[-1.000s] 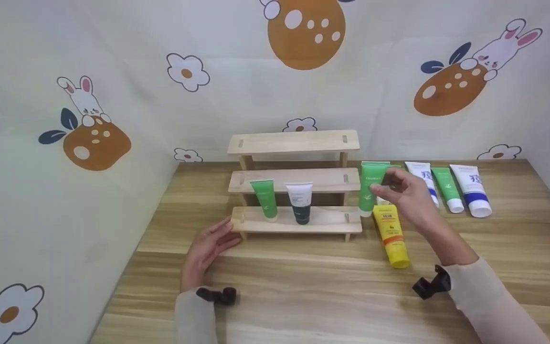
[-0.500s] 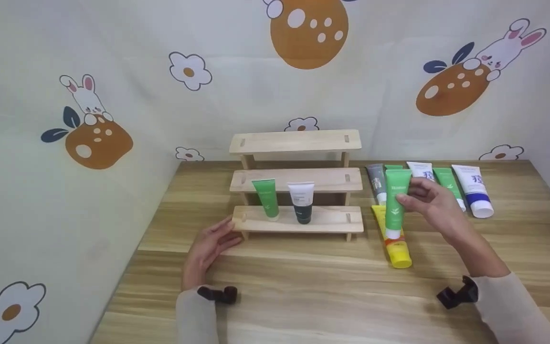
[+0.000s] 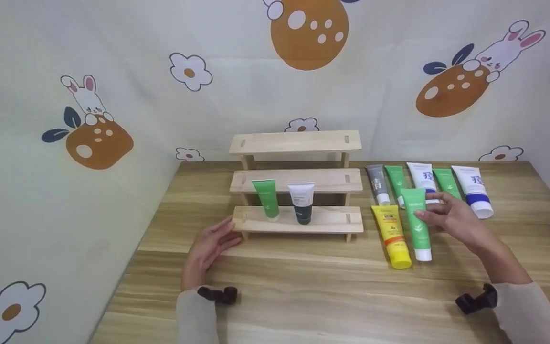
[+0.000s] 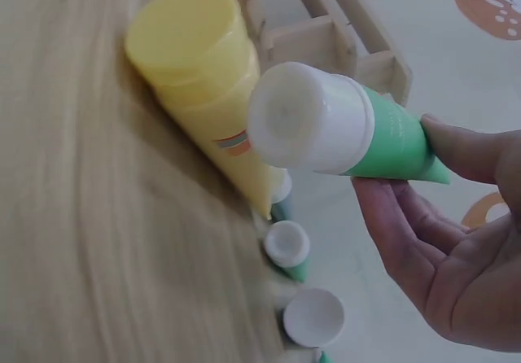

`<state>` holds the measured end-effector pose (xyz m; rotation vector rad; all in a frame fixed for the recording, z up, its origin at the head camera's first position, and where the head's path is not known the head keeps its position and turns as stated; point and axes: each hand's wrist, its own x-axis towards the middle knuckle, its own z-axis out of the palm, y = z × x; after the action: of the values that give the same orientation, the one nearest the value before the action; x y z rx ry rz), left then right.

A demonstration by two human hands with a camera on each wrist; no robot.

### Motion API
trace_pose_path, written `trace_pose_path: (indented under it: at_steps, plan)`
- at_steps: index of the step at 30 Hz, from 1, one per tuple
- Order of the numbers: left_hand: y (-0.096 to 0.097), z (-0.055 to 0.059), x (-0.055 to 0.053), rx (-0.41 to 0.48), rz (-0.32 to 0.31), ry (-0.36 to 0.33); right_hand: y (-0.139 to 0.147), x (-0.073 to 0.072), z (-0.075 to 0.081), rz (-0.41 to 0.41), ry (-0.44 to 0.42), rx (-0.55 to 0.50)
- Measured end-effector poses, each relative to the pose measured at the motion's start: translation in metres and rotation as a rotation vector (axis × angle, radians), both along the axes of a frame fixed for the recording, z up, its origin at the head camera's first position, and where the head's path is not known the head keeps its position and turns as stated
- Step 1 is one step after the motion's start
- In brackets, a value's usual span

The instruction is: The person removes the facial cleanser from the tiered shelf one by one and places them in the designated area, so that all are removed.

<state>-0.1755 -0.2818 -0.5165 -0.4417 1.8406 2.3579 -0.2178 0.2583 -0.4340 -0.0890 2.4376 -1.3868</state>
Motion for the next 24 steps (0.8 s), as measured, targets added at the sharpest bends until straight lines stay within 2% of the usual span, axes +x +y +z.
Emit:
trace_pose_path:
  at_steps: [6, 13, 24]
  plan:
    - [0.000, 0.000, 0.000, 0.007, 0.004, -0.002, 0.004, -0.004, -0.012, -0.007, -0.095, 0.063]
    - [0.001, 0.000, 0.000, -0.009, 0.024, -0.020, 0.002, -0.005, -0.024, 0.009, -0.127, -0.027]
    - [0.001, 0.001, 0.000, 0.003, 0.026, -0.028, 0.003, -0.009, -0.036, 0.012, -0.220, -0.049]
